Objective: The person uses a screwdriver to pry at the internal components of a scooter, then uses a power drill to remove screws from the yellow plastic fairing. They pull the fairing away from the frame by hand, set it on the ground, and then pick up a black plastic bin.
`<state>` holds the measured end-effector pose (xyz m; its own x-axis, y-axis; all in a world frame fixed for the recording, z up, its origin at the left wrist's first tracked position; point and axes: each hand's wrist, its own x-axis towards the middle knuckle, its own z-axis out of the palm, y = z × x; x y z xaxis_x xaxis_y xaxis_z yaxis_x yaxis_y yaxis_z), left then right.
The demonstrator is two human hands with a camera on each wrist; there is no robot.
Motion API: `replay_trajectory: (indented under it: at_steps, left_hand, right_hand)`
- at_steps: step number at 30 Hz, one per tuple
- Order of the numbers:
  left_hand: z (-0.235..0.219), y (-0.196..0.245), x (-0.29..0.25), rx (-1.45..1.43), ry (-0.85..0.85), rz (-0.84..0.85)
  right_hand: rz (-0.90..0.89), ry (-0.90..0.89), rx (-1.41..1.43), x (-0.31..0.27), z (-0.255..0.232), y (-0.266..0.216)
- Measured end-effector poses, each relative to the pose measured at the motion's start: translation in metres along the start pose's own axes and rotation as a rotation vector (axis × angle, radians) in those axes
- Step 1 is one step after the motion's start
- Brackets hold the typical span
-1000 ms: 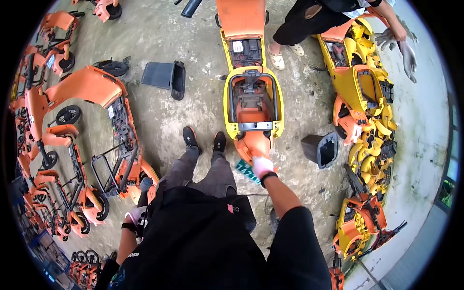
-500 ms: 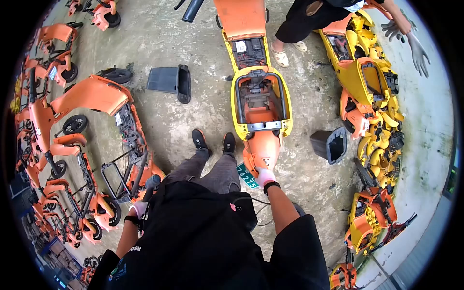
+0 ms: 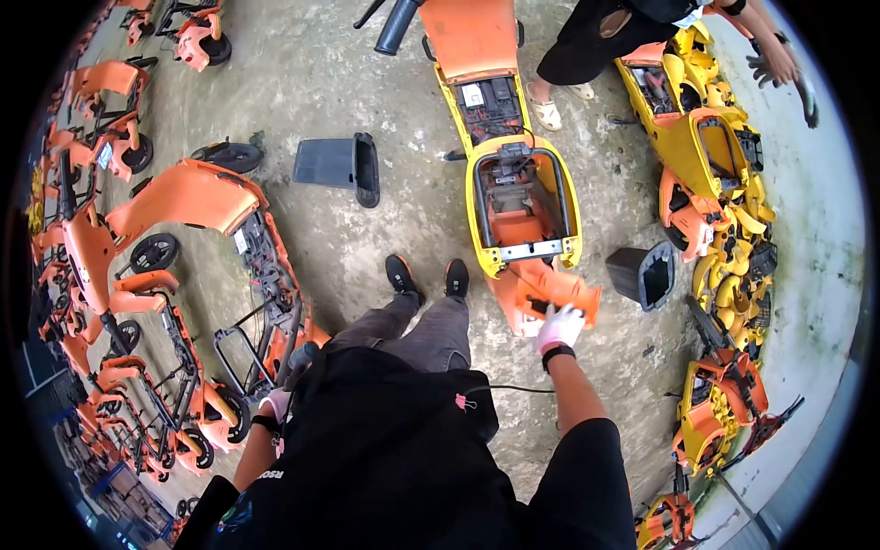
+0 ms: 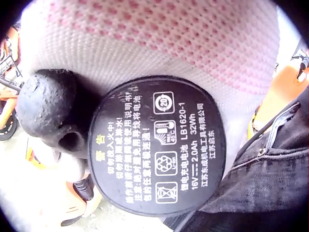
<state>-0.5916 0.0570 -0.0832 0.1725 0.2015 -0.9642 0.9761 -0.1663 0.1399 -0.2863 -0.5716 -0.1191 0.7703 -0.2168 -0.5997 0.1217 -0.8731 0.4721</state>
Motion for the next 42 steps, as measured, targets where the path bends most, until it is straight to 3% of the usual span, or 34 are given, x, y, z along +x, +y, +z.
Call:
replay_trajectory:
  at_steps: [1, 2, 3, 4, 5, 6, 7, 8, 9, 10, 12, 13, 14, 16, 17, 18, 20, 23, 24, 25, 26, 29, 30, 31, 32, 33, 34, 36, 38, 40, 41, 42]
  left_hand:
    - [-0.003, 0.006, 0.004, -0.004, 0.018, 0.003]
    - [-0.003, 0.017, 0.006, -0.011, 0.035, 0.006]
    - [-0.001, 0.05, -0.009, -0.025, 0.038, 0.011]
    - [0.001, 0.086, -0.032, -0.177, 0.03, -0.096]
    - [-0.001, 0.093, -0.026, -0.135, 0.022, -0.077]
    - [-0.005, 0.096, -0.022, -0.097, 0.021, -0.06]
    - [-0.009, 0.108, -0.024, -0.086, 0.001, -0.06]
    - [-0.009, 0.119, -0.025, -0.04, 0.025, -0.051]
    - [-0.011, 0.13, -0.029, 0.016, 0.019, -0.041]
    - [-0.011, 0.151, -0.042, 0.072, 0.015, -0.033]
    - [-0.012, 0.159, -0.039, 0.036, 0.024, 0.013]
    - [-0.013, 0.155, -0.026, -0.037, -0.01, 0.044]
    - [-0.014, 0.155, -0.015, -0.147, -0.03, 0.037]
    - [-0.018, 0.167, -0.003, -0.244, -0.092, -0.045]
    - [-0.02, 0.17, 0.01, -0.243, -0.087, 0.07]
    - [-0.024, 0.198, 0.005, -0.249, -0.112, 0.064]
    - [-0.02, 0.196, 0.045, -0.14, -0.004, 0.124]
    - [-0.016, 0.281, 0.003, 0.025, 0.017, 0.196]
    - [-0.013, 0.271, 0.045, 0.244, 0.08, 0.223]
    - [-0.005, 0.298, 0.032, 0.293, 0.144, 0.279]
    - [0.0, 0.348, -0.008, 0.377, 0.138, 0.184]
    - [0.039, 0.404, -0.015, 0.601, 0.38, 0.178]
    - [0.049, 0.424, -0.029, 0.605, 0.414, 0.213]
    - [0.05, 0.441, -0.03, 0.647, 0.247, 0.298]
    - [0.069, 0.439, -0.009, 0.611, 0.374, 0.253]
    - [0.083, 0.434, 0.011, 0.594, 0.36, 0.266]
    - [0.087, 0.438, 0.015, 0.582, 0.341, 0.282]
    - [0.084, 0.447, 0.019, 0.486, 0.175, 0.298]
    - [0.085, 0.443, 0.035, 0.396, 0.153, 0.333]
    - [0.071, 0.435, 0.064, 0.025, 0.007, 0.305]
    - [0.071, 0.424, 0.087, 0.013, 0.14, 0.285]
    - [0.073, 0.408, 0.112, 0.095, 0.324, 0.321]
  right_hand:
    - [0.003, -0.016, -0.038, -0.011, -0.029, 0.004]
    - [-0.01, 0.148, -0.058, -0.008, -0.012, 0.005]
    - [-0.043, 0.048, 0.037, -0.011, -0.019, -0.002]
    - [-0.077, -0.05, 0.132, -0.014, -0.03, -0.01]
    - [-0.168, -0.11, 0.244, -0.014, -0.015, -0.018]
    - [-0.239, -0.205, 0.549, -0.013, 0.01, -0.028]
    - [-0.437, -0.204, 0.701, -0.011, 0.045, -0.037]
    - [-0.341, -0.559, 1.133, -0.023, 0.032, -0.048]
    - [-0.266, -0.668, 1.158, -0.026, 0.029, -0.06]
    - [-0.292, -0.634, 1.166, -0.022, 0.047, -0.069]
    - [-0.168, -0.421, 1.174, -0.029, 0.054, -0.077]
    - [-0.262, -0.334, 0.984, -0.026, 0.047, -0.076]
    - [-0.212, -0.288, 0.951, -0.03, 0.025, -0.074]
    - [-0.242, 0.06, 0.689, -0.022, -0.005, -0.078]
    - [-0.202, 0.085, 0.841, -0.017, -0.043, -0.084]
    - [-0.163, 0.101, 0.993, -0.009, -0.09, -0.098]
    - [-0.321, 0.231, 1.146, -0.006, -0.154, -0.124]
    - [-0.519, -0.454, 1.439, -0.01, -0.237, -0.166]
    - [-0.601, -0.688, 1.593, -0.011, -0.249, -0.187]
    - [-0.635, -0.841, 1.554, -0.011, -0.258, -0.207]
    - [-0.666, -0.992, 1.506, -0.011, -0.266, -0.226]
    - [-0.538, -1.162, 1.546, -0.014, -0.283, -0.273]
    - [-0.412, -1.088, 1.754, -0.02, -0.289, -0.282]
    - [-0.431, -0.935, 1.819, -0.009, -0.279, -0.295]
    - [-0.451, -0.784, 1.876, -0.001, -0.274, -0.306]
    - [-0.317, -0.795, 2.021, 0.006, -0.266, -0.311]
    - [-0.265, -0.764, 1.892, 0.014, -0.271, -0.303]
    - [-0.093, -0.897, 1.87, 0.045, -0.254, -0.299]
    - [-0.064, -0.914, 1.874, 0.077, -0.245, -0.294]
    - [-0.222, -0.782, 1.869, 0.102, -0.238, -0.297]
    - [0.105, -0.873, 1.904, 0.116, -0.245, -0.308]
    - [0.134, -0.842, 1.888, 0.131, -0.236, -0.317]
